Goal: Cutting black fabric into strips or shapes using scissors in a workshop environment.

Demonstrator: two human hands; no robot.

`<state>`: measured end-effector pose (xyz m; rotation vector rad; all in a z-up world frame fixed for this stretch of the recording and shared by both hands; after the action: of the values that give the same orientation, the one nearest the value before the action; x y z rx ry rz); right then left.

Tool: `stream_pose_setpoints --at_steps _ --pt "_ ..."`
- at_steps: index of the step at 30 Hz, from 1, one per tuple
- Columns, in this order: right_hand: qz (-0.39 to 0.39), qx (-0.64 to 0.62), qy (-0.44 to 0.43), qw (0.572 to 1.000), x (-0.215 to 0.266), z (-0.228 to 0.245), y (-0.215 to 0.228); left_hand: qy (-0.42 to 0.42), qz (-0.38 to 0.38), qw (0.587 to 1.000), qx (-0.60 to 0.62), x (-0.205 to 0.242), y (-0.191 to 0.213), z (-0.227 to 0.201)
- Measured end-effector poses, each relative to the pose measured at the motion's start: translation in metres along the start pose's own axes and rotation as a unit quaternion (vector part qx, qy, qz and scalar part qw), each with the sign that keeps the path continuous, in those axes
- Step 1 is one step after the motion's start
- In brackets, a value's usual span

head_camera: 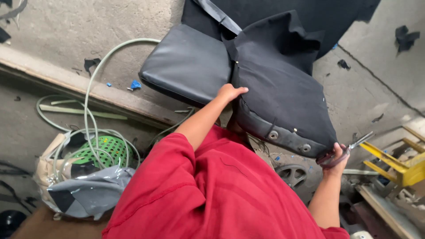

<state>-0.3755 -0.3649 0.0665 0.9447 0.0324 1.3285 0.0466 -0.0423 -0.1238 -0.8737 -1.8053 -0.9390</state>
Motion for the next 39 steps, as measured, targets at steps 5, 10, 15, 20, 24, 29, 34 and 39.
stream_pose_setpoints --at_steps 5,10,15,20,24,29,34,39 --pt "-0.01 0.049 0.049 0.998 -0.051 -0.024 0.012 0.021 -0.032 0.996 0.086 -0.003 -0.012 0.011" --pt "-0.04 0.095 0.1 0.99 -0.013 0.007 -0.009 0.08 -0.022 0.981 0.173 -0.043 -0.037 0.036" --pt "-0.051 0.124 0.117 0.984 0.002 0.018 -0.018 -0.077 0.025 0.996 0.046 -0.054 -0.044 0.018" --pt "-0.071 0.126 0.115 0.983 0.038 0.038 -0.032 -0.075 -0.001 0.997 -0.009 -0.038 -0.014 -0.003" --pt "-0.069 0.123 0.116 0.983 0.043 0.04 -0.031 -0.076 -0.061 0.994 0.049 -0.066 -0.015 0.002" --pt "-0.096 0.065 0.096 0.989 0.011 0.013 -0.004 -0.063 -0.152 0.983 0.078 -0.117 0.002 0.007" --pt "-0.097 0.057 0.147 0.983 -0.013 -0.004 0.007 -0.124 -0.154 0.978 0.072 -0.156 0.017 -0.035" --pt "-0.209 0.159 0.347 0.9 0.02 0.01 0.015 0.077 -0.078 0.993 0.042 -0.21 -0.016 -0.019"
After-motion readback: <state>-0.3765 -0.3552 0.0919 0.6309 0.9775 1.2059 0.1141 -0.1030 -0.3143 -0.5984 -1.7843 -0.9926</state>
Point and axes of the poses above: each hand's wrist, its own x-axis away from the middle knuckle, its own y-axis out of the back of the hand, z = x × y, the point moved 8 cm from there along -x, towards the middle knuckle, and after that the axes turned 15 degrees about -z, right-handed, at the moved point
